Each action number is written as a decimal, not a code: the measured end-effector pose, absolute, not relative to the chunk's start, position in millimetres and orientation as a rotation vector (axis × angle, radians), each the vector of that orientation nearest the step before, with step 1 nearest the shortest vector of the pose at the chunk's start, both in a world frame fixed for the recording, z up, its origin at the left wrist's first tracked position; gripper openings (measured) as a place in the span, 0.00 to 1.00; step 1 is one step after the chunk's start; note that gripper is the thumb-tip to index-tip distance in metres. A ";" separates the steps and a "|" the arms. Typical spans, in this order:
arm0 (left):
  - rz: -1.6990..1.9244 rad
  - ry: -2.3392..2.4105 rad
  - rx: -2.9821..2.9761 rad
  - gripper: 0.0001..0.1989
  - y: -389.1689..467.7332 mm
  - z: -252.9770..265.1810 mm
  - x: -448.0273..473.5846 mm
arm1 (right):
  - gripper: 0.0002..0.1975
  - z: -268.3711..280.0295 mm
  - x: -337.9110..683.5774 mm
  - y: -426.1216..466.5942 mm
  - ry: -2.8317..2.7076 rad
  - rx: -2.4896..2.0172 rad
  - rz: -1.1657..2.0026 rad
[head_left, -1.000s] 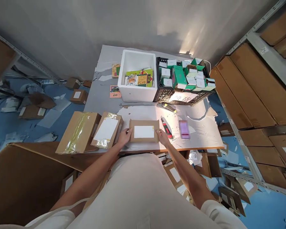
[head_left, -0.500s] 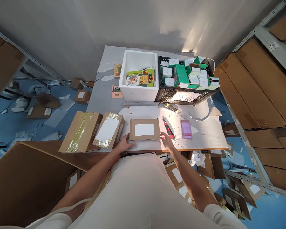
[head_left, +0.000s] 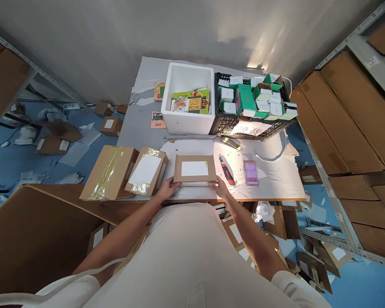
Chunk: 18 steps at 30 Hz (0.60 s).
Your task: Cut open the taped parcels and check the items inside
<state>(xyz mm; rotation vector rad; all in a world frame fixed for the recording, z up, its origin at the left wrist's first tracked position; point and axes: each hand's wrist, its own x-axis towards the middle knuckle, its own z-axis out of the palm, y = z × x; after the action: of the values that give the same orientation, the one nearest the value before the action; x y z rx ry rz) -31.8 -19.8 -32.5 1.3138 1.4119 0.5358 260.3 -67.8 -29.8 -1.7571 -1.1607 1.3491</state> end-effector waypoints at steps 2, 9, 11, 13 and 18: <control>0.542 1.437 1.369 0.23 -16.8 -18.5 -32.2 | 0.15 -17.7 265.4 -62.8 -1.233 -1.740 1.317; 0.397 1.698 1.590 0.26 1.7 14.3 -22.4 | 0.21 9.9 265.0 -45.8 -1.456 -1.930 1.092; 0.380 1.703 1.594 0.25 5.1 14.5 -19.4 | 0.22 8.2 263.1 -42.5 -1.424 -1.989 1.071; 0.372 1.684 1.598 0.24 6.6 12.9 -16.9 | 0.24 4.9 261.5 -38.2 -1.391 -2.044 1.056; 0.399 1.662 1.626 0.27 5.2 8.0 -12.7 | 0.26 0.4 257.7 -27.8 -1.345 -2.091 1.042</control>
<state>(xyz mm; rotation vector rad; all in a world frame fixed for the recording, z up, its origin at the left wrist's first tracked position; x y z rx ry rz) -12.7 5.2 8.0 1.6263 1.6617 0.3994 257.7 -27.8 0.4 -2.0905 -1.3446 1.0416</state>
